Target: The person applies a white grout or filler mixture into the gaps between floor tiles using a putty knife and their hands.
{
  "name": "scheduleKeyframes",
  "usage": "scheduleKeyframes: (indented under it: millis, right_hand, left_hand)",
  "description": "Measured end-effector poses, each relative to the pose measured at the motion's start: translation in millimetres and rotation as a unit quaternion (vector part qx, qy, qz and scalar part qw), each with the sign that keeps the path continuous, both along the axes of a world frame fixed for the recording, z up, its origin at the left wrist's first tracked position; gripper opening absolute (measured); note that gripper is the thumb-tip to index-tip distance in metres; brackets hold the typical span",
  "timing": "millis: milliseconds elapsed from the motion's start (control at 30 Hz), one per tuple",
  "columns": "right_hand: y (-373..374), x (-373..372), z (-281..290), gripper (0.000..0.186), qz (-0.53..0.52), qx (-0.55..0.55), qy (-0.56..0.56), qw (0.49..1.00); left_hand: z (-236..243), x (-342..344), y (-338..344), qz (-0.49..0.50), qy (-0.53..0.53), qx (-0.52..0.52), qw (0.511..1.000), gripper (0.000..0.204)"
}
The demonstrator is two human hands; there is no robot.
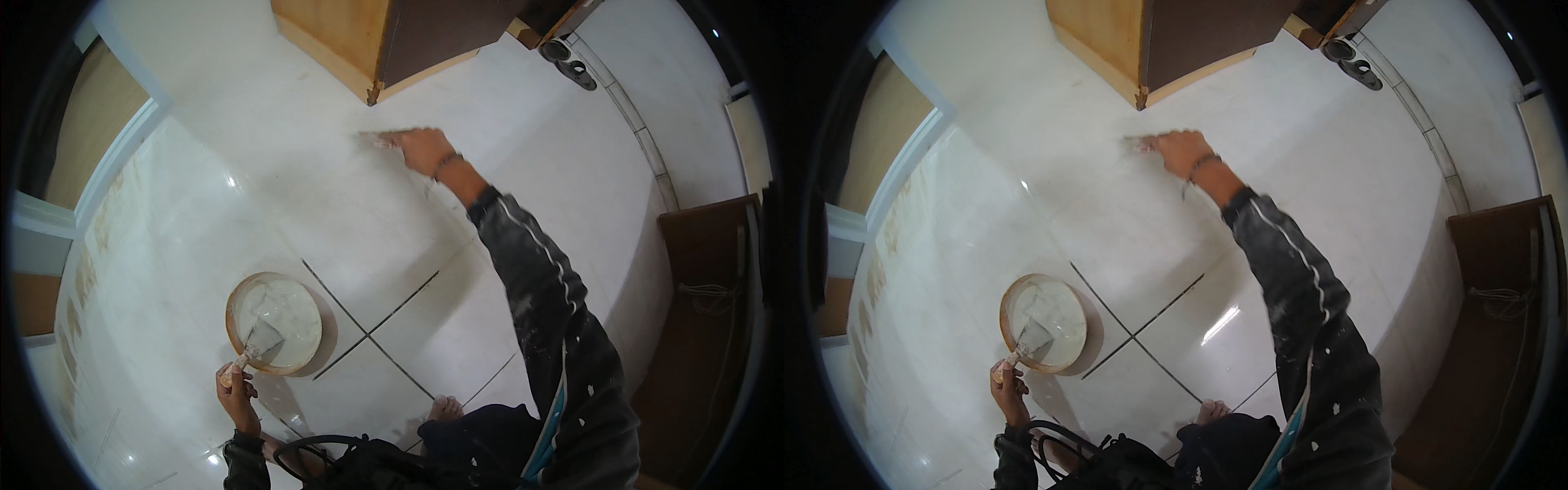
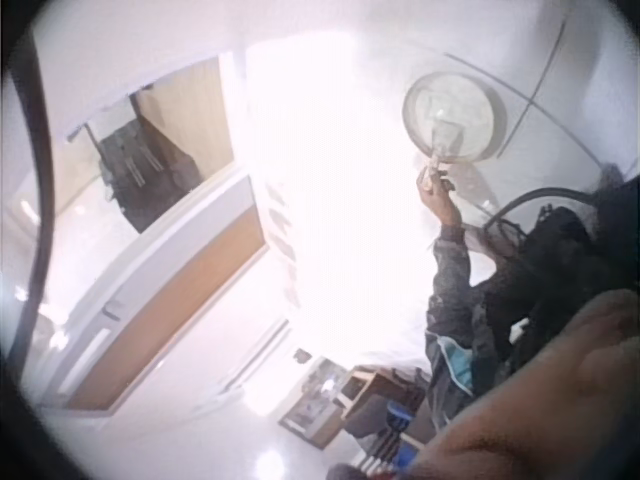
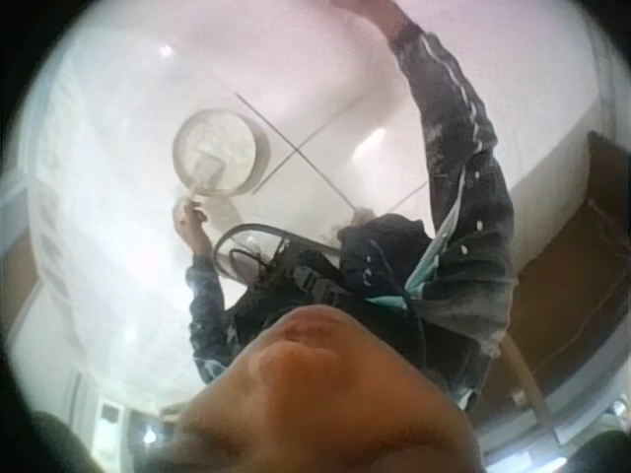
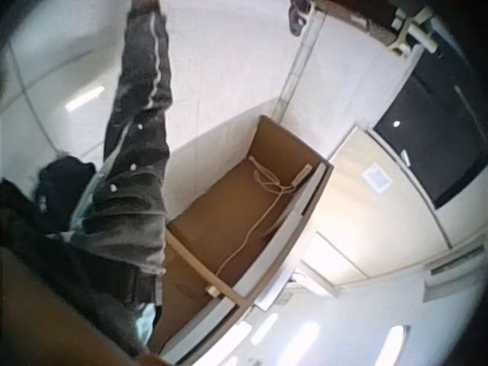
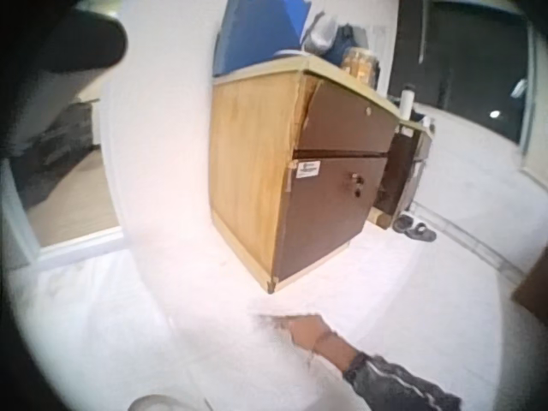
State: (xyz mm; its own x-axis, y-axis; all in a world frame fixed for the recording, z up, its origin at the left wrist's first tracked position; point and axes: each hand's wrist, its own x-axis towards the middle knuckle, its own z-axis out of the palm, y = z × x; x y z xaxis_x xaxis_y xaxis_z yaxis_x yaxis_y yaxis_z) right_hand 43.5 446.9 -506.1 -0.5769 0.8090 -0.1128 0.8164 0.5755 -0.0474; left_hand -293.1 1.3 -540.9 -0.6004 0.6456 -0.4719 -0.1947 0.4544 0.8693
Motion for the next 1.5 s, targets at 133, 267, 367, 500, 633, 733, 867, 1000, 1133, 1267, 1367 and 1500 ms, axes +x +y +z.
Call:
scheduleKeyframes:
  millis: [133, 267, 367, 500, 633, 733, 867, 1000, 1133, 1267, 1367, 1500]
  right_hand:
    - [50, -14, -12, 0.052, -0.001, -0.028, -0.001, 1.000]
    - [44, -10, -18, 0.049, 0.057, -0.053, -0.028, 0.997]
    - [9, 23, -18, 0.048, 0.085, -0.074, -0.054, 0.992]
    - [-52, 56, 5, 0.047, 0.136, -0.147, -0.084, 0.976]
    - [-108, 59, 20, 0.044, 0.086, -0.118, 0.201, 0.969]
    - [-161, 56, 28, 0.037, -0.021, -0.160, 0.363, 0.918]
    - [-222, 33, 25, 0.028, -0.164, -0.272, 0.382, 0.868]
    - [-271, 16, 29, 0.026, -0.188, -0.279, 0.438, 0.833]
    - [-296, 25, 33, 0.027, -0.240, -0.267, 0.468, 0.807]
    - [-326, 26, 69, 0.028, -0.307, -0.174, 0.480, 0.803]
    - [-357, 22, 83, 0.030, -0.350, -0.116, 0.504, 0.781]
    - [-395, 39, 88, 0.029, -0.362, -0.057, 0.492, 0.790]
  left_hand:
    - [-8, -4, -12, 0.056, 0.004, -0.019, 0.998, 0.031]
    - [-12, -11, -23, 0.058, 0.001, -0.040, 0.998, 0.031]
    - [4, 9, -8, 0.076, -0.029, -0.069, 0.994, 0.031]
    - [10, -3, 0, 0.036, 0.000, -0.089, 0.995, 0.029]
    - [33, -61, -3, -0.315, 0.080, -0.217, 0.921, 0.026]
    - [57, -56, 34, -0.386, -0.032, -0.255, 0.886, 0.027]
    - [63, -60, 47, -0.454, -0.060, -0.316, 0.831, 0.032]
    - [52, -75, 34, -0.518, 0.019, -0.297, 0.802, 0.040]
    - [37, -53, 49, -0.539, 0.026, -0.227, 0.811, 0.042]
    - [11, -43, 64, -0.550, 0.019, -0.203, 0.810, 0.049]
    - [18, -51, 83, -0.609, 0.056, -0.219, 0.760, 0.051]
    - [-7, -67, 96, -0.685, 0.425, 0.003, 0.591, 0.043]
